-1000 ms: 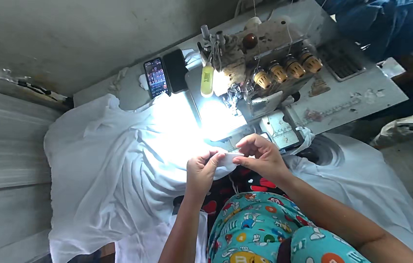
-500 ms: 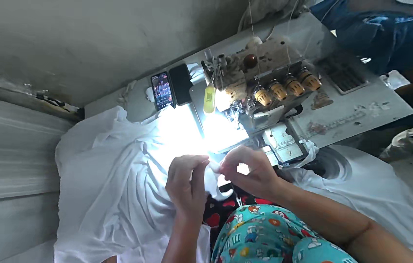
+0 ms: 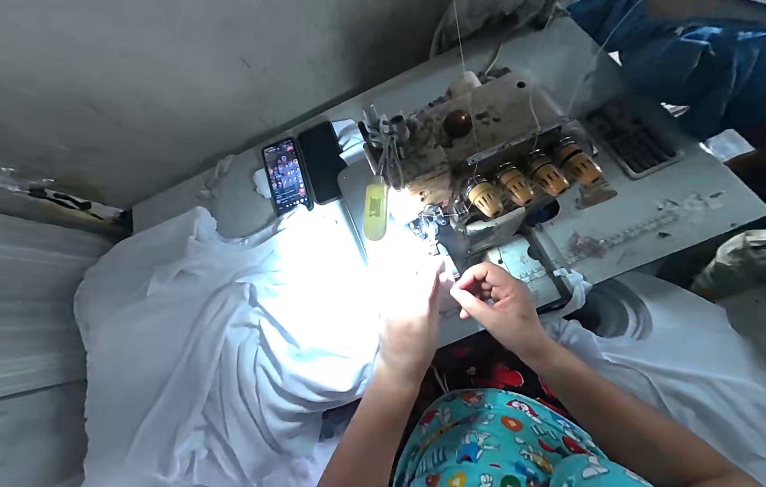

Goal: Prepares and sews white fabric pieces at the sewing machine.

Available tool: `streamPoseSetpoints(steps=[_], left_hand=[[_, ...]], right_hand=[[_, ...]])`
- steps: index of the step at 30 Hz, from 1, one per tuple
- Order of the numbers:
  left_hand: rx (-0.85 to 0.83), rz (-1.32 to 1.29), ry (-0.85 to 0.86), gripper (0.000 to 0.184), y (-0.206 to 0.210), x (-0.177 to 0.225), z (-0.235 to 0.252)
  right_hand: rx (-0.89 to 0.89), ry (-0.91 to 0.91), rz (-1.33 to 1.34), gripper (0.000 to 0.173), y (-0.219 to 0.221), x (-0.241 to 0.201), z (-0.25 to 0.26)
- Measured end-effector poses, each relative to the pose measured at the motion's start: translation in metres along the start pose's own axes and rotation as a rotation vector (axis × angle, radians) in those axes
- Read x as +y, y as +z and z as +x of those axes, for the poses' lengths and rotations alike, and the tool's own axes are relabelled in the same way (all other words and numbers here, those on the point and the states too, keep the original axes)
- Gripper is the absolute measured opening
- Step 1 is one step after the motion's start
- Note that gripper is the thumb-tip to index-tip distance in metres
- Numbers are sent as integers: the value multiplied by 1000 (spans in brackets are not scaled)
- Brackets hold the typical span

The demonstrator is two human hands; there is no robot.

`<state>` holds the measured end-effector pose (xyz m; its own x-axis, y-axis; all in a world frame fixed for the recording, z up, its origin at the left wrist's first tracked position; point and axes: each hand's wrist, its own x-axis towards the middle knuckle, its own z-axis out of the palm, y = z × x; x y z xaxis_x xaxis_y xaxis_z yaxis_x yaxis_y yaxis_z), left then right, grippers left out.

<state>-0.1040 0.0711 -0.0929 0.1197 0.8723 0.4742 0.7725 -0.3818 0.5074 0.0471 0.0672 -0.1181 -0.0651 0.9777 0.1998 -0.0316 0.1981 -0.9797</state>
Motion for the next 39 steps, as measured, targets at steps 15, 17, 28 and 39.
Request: streamPoseSetpoints(steps=[15, 17, 28, 39], left_hand=[[-157, -54, -95, 22, -11, -16, 11], [-186, -40, -93, 21, -15, -22, 18], [-330, 71, -48, 24, -34, -56, 54], [-391, 174, -296, 27, -86, -3, -5]], right_hand=[[-93, -324, -690, 32, -7, 11, 8], [-121, -319, -720, 35, -5, 11, 7], [-286, -252, -519, 34, -17, -7, -1], [-401, -548, -578, 26, 5, -8, 11]])
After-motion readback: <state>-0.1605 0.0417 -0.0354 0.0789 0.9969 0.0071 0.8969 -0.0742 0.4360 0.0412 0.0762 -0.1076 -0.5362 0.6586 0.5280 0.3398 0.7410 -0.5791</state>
